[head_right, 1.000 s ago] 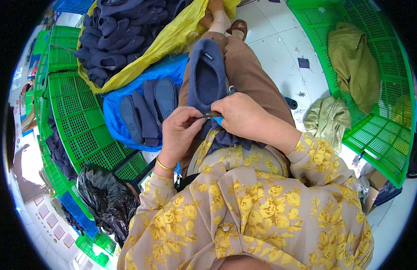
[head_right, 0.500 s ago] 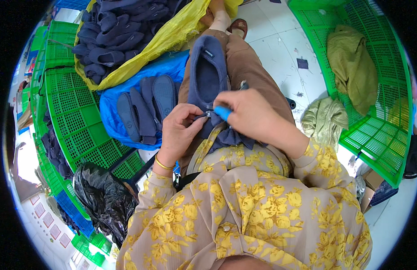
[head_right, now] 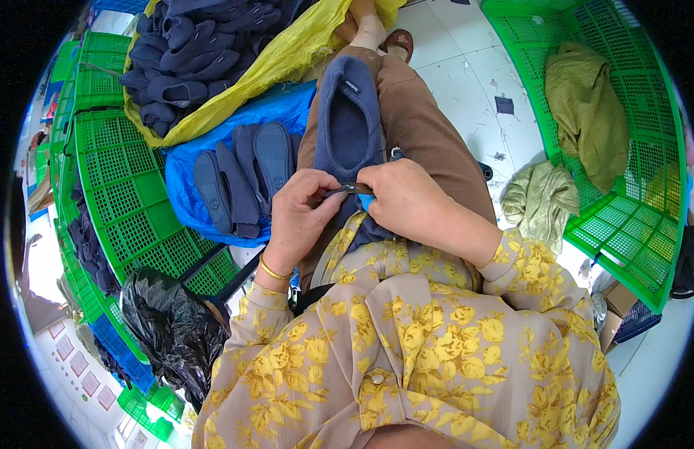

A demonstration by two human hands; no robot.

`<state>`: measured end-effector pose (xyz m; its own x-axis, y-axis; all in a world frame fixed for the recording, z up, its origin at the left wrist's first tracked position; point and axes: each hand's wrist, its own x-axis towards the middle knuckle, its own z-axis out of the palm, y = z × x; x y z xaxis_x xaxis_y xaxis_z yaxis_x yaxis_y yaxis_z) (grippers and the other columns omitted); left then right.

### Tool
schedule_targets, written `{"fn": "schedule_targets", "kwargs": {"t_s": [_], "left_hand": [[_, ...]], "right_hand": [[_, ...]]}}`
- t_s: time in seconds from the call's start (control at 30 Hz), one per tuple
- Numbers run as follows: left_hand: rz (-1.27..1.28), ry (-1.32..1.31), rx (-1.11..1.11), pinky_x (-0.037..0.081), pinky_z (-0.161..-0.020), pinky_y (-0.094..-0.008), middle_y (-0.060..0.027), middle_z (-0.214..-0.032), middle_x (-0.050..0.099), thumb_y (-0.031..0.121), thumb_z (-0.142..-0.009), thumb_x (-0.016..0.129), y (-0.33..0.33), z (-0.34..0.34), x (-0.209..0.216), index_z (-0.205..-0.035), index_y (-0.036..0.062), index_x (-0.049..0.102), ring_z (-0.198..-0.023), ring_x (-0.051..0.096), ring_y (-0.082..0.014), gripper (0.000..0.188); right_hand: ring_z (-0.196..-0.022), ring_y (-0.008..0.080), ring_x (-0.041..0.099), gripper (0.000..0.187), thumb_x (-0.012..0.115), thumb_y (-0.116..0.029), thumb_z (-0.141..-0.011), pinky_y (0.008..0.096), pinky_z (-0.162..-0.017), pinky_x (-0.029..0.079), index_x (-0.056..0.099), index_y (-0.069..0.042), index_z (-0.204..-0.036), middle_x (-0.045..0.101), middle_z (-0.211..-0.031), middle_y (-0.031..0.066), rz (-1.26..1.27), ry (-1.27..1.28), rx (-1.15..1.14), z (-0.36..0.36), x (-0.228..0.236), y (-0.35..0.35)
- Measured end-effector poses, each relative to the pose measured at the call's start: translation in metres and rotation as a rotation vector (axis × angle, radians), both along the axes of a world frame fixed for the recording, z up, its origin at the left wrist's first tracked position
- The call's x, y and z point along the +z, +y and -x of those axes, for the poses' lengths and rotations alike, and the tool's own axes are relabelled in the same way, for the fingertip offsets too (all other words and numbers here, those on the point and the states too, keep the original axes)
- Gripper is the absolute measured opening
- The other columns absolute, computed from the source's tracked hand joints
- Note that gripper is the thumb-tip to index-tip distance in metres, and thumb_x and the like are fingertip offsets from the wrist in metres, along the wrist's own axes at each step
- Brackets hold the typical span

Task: The person sits on the floor and sews a small blue fabric piece onto the upper part of a dark blue slipper using a needle and thread. They repeatedly pull the thread through the fabric and adjust the slipper while working.

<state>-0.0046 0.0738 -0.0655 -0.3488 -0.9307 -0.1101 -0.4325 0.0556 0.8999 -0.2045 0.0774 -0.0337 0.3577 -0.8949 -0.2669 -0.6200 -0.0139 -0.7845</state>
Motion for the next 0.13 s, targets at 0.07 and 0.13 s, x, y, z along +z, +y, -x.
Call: {"fn": "schedule_targets", "kwargs": {"t_s": [0.07,0.13], "left_hand": [[0.003,-0.011,-0.005,0.05,-0.065,-0.0207,-0.0037,-0.087,0.06,-0.003,-0.077,0.072,0.0006,-0.0005,-0.0022,-0.09,0.0011,0.067,-0.072,0.059,-0.0087,0.014],[0.023,-0.015,-0.005,0.05,-0.064,-0.0208,-0.0039,-0.088,0.06,-0.002,-0.077,0.073,0.0009,-0.0009,-0.0024,-0.09,0.0012,0.067,-0.072,0.059,-0.0088,0.014]], "right_hand": [[-0.074,0.0392,0.064,0.008,0.061,-0.003,-0.072,0.0457,-0.07,0.051,0.065,0.0,-0.079,0.064,-0.076,0.0224,-0.009,0.027,0.012,-0.0012,0.0004,-0.0008],[-0.076,0.0387,0.064,0.009,0.062,-0.005,-0.072,0.0459,-0.071,0.051,0.065,-0.001,-0.079,0.065,-0.077,0.0225,-0.01,0.056,0.019,-0.0045,0.0005,-0.0018]]}}
